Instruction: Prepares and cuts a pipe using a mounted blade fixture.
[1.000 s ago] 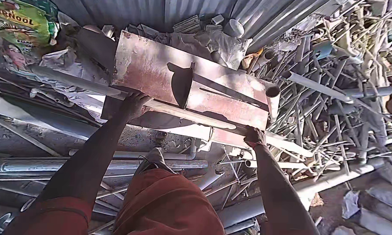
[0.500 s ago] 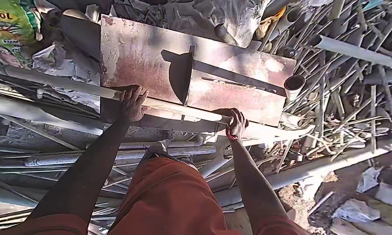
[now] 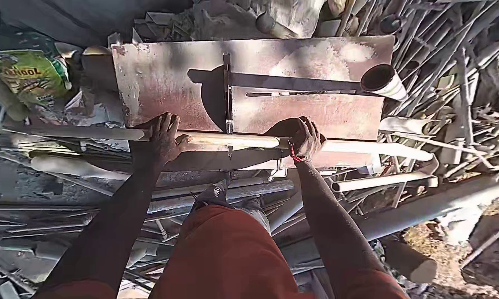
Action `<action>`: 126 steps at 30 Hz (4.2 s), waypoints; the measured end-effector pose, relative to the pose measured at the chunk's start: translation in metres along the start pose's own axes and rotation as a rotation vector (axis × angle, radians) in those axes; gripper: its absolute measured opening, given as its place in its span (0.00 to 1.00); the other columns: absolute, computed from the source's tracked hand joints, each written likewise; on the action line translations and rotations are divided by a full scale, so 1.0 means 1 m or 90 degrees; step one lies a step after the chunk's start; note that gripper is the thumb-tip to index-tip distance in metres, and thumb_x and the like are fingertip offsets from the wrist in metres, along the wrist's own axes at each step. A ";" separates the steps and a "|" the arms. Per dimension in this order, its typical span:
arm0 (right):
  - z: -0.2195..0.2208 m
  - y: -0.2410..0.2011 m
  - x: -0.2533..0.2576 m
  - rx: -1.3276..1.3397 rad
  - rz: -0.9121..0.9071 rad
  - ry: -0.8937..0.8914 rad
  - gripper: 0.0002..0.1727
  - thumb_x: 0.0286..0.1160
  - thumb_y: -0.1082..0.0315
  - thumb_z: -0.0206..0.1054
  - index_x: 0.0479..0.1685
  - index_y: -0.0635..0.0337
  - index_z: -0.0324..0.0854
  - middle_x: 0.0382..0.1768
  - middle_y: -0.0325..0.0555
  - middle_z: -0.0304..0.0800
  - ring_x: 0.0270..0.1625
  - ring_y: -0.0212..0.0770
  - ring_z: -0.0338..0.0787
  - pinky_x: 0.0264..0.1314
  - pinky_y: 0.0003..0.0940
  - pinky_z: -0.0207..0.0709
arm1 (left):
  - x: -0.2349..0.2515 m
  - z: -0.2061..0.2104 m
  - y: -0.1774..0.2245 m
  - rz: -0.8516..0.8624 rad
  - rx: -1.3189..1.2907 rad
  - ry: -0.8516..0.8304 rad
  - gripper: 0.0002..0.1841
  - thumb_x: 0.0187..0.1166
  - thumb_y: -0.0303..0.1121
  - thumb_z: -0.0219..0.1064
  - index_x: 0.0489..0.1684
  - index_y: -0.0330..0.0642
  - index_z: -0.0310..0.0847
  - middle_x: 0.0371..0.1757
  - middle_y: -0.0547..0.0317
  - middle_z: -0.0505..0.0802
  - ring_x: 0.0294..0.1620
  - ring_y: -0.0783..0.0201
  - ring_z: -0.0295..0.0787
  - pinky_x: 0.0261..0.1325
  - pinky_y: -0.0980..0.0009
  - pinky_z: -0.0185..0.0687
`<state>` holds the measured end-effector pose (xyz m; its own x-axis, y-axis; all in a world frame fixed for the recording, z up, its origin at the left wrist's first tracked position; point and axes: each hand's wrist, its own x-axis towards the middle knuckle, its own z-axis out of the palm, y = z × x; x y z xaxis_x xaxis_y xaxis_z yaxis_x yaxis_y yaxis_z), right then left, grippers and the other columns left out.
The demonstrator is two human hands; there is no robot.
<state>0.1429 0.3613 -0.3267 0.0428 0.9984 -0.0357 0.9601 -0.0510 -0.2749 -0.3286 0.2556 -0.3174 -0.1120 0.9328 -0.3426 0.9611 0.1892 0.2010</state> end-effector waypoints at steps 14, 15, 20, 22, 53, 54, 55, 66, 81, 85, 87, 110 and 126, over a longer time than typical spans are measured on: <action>-0.002 0.012 0.015 -0.013 -0.063 0.035 0.25 0.88 0.61 0.46 0.71 0.38 0.86 0.75 0.33 0.87 0.82 0.42 0.80 0.88 0.58 0.57 | -0.022 0.030 0.020 -0.065 0.023 0.111 0.47 0.75 0.75 0.51 0.91 0.54 0.64 0.93 0.47 0.65 0.93 0.36 0.54 0.86 0.29 0.46; -0.001 0.011 0.016 -0.013 -0.065 0.035 0.25 0.88 0.62 0.46 0.72 0.38 0.86 0.75 0.34 0.87 0.82 0.43 0.80 0.87 0.57 0.57 | -0.026 0.033 0.018 -0.061 0.015 0.124 0.46 0.74 0.74 0.53 0.90 0.55 0.66 0.93 0.49 0.66 0.93 0.37 0.55 0.85 0.29 0.49; -0.001 0.007 0.029 -0.046 -0.069 0.033 0.26 0.88 0.61 0.47 0.78 0.36 0.81 0.79 0.30 0.82 0.84 0.41 0.77 0.85 0.57 0.60 | -0.010 0.026 0.019 -0.085 -0.013 0.142 0.47 0.71 0.78 0.50 0.87 0.59 0.70 0.92 0.56 0.68 0.93 0.44 0.57 0.85 0.33 0.53; -0.001 0.007 0.030 -0.067 -0.063 0.017 0.27 0.86 0.59 0.46 0.80 0.34 0.79 0.81 0.27 0.80 0.85 0.39 0.75 0.85 0.57 0.59 | -0.001 0.029 0.025 -0.143 -0.027 0.170 0.46 0.73 0.77 0.50 0.88 0.59 0.70 0.92 0.57 0.68 0.94 0.45 0.57 0.86 0.36 0.55; -0.024 -0.031 0.022 -0.045 -0.030 -0.045 0.27 0.84 0.64 0.51 0.81 0.48 0.78 0.82 0.42 0.79 0.86 0.48 0.75 0.86 0.61 0.58 | 0.016 0.042 0.022 -0.121 -0.060 0.372 0.28 0.77 0.61 0.57 0.66 0.59 0.89 0.80 0.61 0.85 0.85 0.46 0.73 0.82 0.40 0.66; -0.021 -0.028 0.023 -0.040 -0.042 -0.017 0.26 0.84 0.65 0.50 0.78 0.46 0.81 0.80 0.40 0.81 0.85 0.48 0.76 0.85 0.63 0.59 | 0.016 0.042 0.022 -0.120 -0.062 0.361 0.28 0.78 0.60 0.56 0.68 0.59 0.89 0.80 0.61 0.84 0.86 0.46 0.72 0.82 0.39 0.65; -0.016 -0.021 0.026 -0.046 -0.061 0.008 0.26 0.83 0.65 0.50 0.76 0.45 0.83 0.79 0.39 0.83 0.84 0.48 0.78 0.83 0.64 0.61 | 0.016 0.043 0.023 -0.117 -0.064 0.359 0.27 0.79 0.60 0.56 0.69 0.60 0.88 0.81 0.60 0.84 0.86 0.44 0.72 0.82 0.37 0.64; -0.008 -0.009 0.032 -0.084 -0.032 0.003 0.29 0.85 0.64 0.45 0.82 0.38 0.77 0.82 0.30 0.79 0.86 0.41 0.75 0.86 0.58 0.58 | 0.020 0.044 0.022 -0.110 -0.046 0.374 0.24 0.83 0.56 0.55 0.71 0.65 0.85 0.81 0.64 0.84 0.86 0.46 0.72 0.78 0.35 0.65; -0.083 -0.075 0.042 -0.085 0.119 -0.262 0.30 0.88 0.70 0.43 0.89 0.47 0.68 0.89 0.36 0.68 0.92 0.43 0.63 0.93 0.49 0.46 | 0.030 0.038 0.021 -0.092 -0.024 0.386 0.24 0.84 0.55 0.54 0.72 0.62 0.85 0.79 0.63 0.86 0.84 0.47 0.75 0.81 0.37 0.62; -0.009 -0.020 0.038 -0.065 -0.015 0.060 0.28 0.82 0.66 0.46 0.75 0.40 0.83 0.76 0.33 0.85 0.81 0.44 0.81 0.83 0.57 0.62 | 0.034 0.038 0.020 -0.097 -0.023 0.377 0.24 0.84 0.55 0.53 0.73 0.64 0.85 0.80 0.66 0.85 0.85 0.50 0.74 0.84 0.38 0.60; -0.002 -0.012 0.040 -0.078 -0.020 0.040 0.30 0.84 0.65 0.43 0.80 0.36 0.79 0.79 0.29 0.82 0.83 0.43 0.78 0.84 0.58 0.60 | 0.033 0.035 0.021 -0.113 -0.036 0.336 0.25 0.86 0.56 0.52 0.75 0.64 0.83 0.82 0.67 0.82 0.87 0.50 0.71 0.86 0.37 0.56; -0.001 -0.017 0.046 -0.058 0.035 0.029 0.30 0.81 0.68 0.45 0.78 0.36 0.80 0.79 0.29 0.83 0.84 0.40 0.77 0.87 0.56 0.56 | 0.045 0.018 0.028 -0.122 -0.054 0.272 0.24 0.89 0.50 0.48 0.79 0.65 0.80 0.84 0.65 0.80 0.89 0.46 0.67 0.86 0.31 0.50; -0.002 -0.021 0.049 -0.059 0.041 0.046 0.30 0.83 0.68 0.43 0.76 0.35 0.82 0.78 0.27 0.84 0.83 0.39 0.78 0.86 0.55 0.57 | 0.051 0.011 0.032 -0.140 -0.060 0.249 0.25 0.89 0.48 0.47 0.80 0.63 0.79 0.83 0.66 0.81 0.89 0.47 0.67 0.88 0.34 0.48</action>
<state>0.1251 0.4112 -0.3208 0.1220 0.9923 0.0199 0.9761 -0.1163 -0.1835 -0.3004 0.3062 -0.3385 -0.4146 0.9099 -0.0171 0.8791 0.4053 0.2508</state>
